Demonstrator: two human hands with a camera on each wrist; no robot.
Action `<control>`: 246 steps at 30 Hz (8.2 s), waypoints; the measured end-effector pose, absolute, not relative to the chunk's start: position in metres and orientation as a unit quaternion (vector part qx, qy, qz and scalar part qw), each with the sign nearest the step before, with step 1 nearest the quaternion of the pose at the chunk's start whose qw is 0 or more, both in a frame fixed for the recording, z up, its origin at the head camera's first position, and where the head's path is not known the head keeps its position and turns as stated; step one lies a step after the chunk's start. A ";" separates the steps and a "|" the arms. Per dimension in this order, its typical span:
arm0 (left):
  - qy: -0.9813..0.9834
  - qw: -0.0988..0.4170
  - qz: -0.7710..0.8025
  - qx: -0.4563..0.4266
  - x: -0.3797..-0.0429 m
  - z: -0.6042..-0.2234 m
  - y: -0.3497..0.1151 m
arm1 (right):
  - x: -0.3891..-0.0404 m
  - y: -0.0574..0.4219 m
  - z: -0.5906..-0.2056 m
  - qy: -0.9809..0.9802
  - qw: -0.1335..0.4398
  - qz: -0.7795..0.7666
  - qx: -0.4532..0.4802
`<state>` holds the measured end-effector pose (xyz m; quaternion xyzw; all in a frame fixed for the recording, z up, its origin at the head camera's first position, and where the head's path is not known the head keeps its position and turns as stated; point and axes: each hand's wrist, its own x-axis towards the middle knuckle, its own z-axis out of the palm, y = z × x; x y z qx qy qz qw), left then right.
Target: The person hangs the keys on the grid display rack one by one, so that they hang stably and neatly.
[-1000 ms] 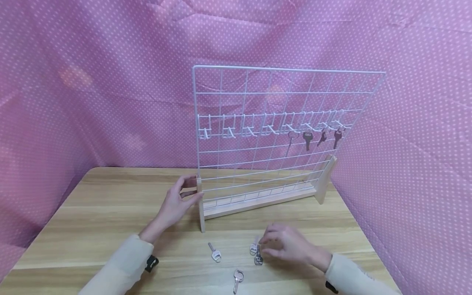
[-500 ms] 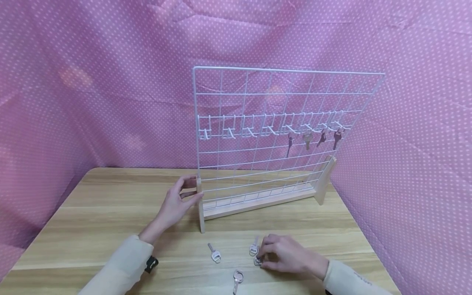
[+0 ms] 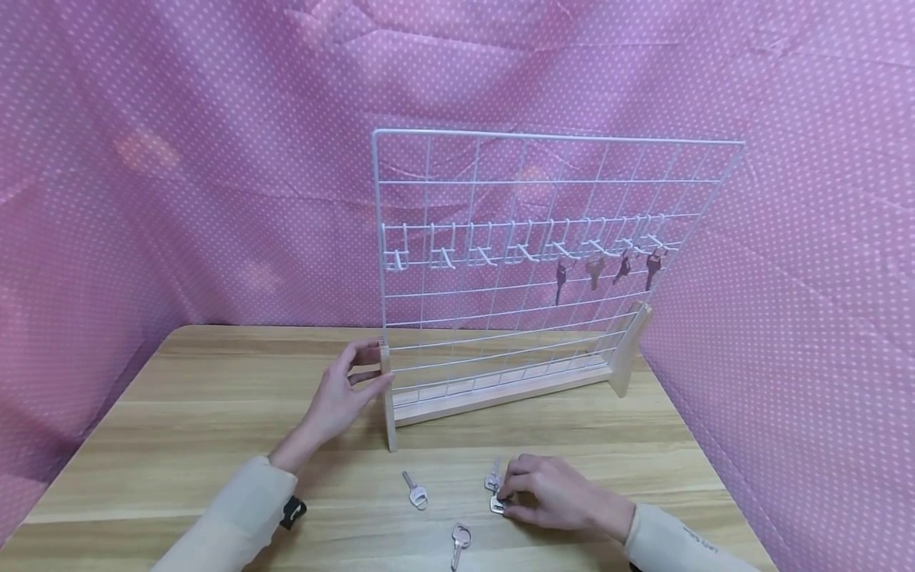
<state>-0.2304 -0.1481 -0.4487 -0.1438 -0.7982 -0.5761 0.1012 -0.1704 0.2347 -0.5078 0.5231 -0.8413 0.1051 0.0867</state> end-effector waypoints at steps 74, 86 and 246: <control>-0.796 0.102 -0.577 -0.149 -0.232 -0.451 -0.149 | -0.205 0.217 -0.324 -0.757 0.255 0.429 0.421; -0.795 0.106 -0.577 -0.153 -0.233 -0.450 -0.150 | -0.214 0.199 -0.287 -0.763 0.214 0.564 0.233; -0.795 0.100 -0.580 -0.146 -0.232 -0.453 -0.148 | -0.207 0.160 -0.300 -0.701 0.156 0.655 0.233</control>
